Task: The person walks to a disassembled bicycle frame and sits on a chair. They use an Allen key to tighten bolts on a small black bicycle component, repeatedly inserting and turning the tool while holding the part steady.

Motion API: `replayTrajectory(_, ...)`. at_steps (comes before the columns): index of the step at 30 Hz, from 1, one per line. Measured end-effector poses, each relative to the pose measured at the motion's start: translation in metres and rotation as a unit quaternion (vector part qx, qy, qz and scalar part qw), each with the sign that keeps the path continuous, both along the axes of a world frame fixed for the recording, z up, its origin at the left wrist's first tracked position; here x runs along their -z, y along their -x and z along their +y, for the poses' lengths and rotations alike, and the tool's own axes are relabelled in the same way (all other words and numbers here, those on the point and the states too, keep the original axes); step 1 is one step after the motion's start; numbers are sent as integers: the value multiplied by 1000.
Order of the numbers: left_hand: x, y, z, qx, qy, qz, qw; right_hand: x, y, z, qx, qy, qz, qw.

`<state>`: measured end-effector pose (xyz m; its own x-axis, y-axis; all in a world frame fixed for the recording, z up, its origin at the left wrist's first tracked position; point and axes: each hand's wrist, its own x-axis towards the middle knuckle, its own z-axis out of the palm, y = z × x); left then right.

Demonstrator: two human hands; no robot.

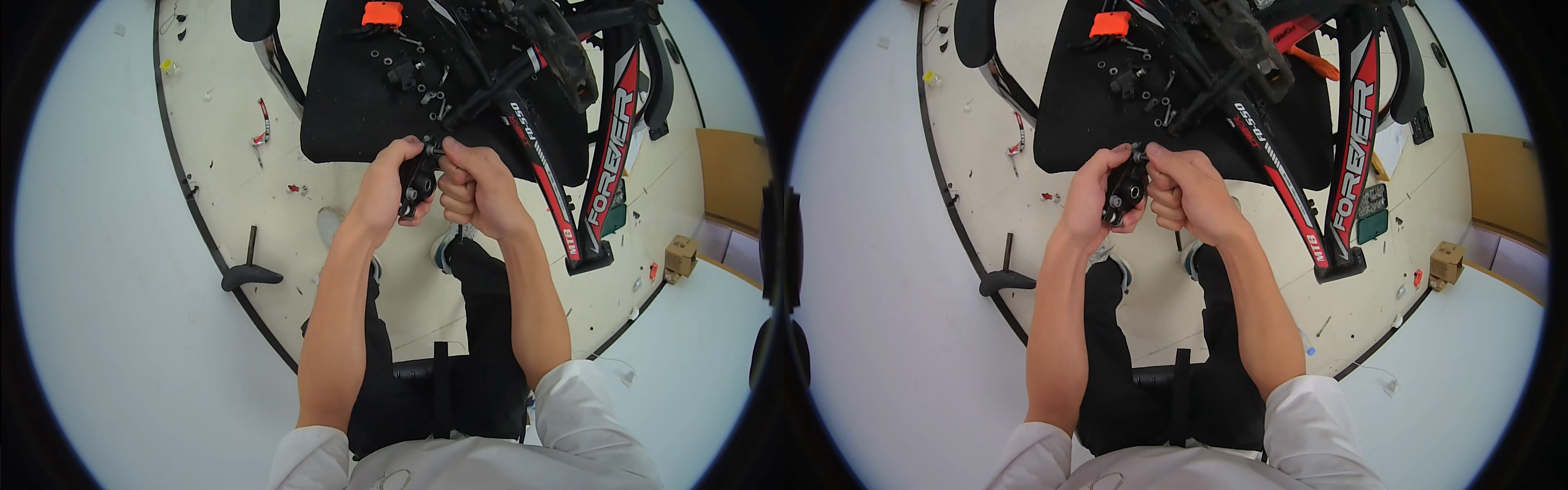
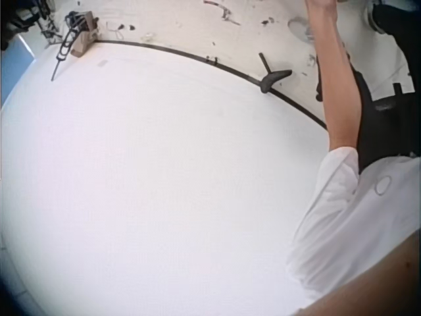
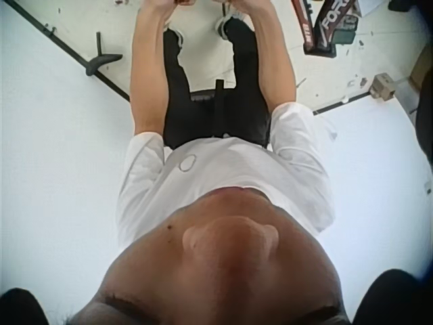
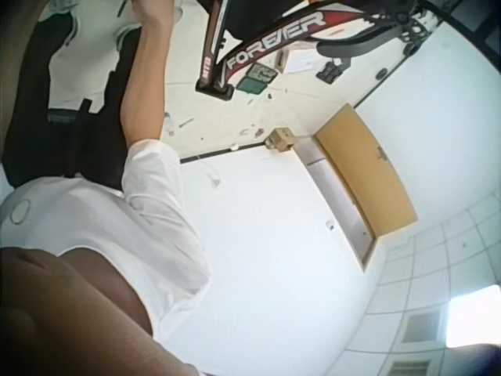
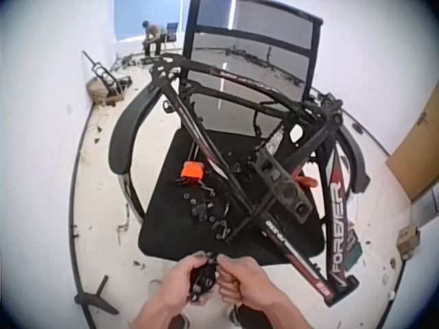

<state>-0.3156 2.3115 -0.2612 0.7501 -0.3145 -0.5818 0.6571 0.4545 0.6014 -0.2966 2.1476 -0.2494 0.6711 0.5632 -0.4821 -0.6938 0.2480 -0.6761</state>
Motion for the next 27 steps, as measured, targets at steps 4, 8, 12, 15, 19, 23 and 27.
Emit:
replayTrajectory(4, 3, 2, 2, 13, -22, -6, 1000, 3, 3, 4, -6, 28, -36, 999)
replayTrajectory(8, -1, 3, 4, 39, -68, -19, 997, 1, 4, 6, -15, 45, -38, 998)
replayTrajectory(12, -6, 3, 6, 67, -61, -13, 996, 0, 4, -5, -50, 49, -34, 997)
replayTrajectory(15, -10, 2, 4, 79, -53, 9, 995, 2, 2, -13, -71, 89, -83, 990)
replayTrajectory(19, -9, 6, 2, 84, -51, 33, 995, -5, 5, -12, -95, 200, -188, 957)
replayTrajectory(23, -6, 0, 5, 116, -54, 35, 991, -5, 5, -16, -132, 276, -291, 907)
replayTrajectory(27, -14, 6, -2, 105, -75, 77, 989, -8, 6, -19, -133, 305, -380, 863)
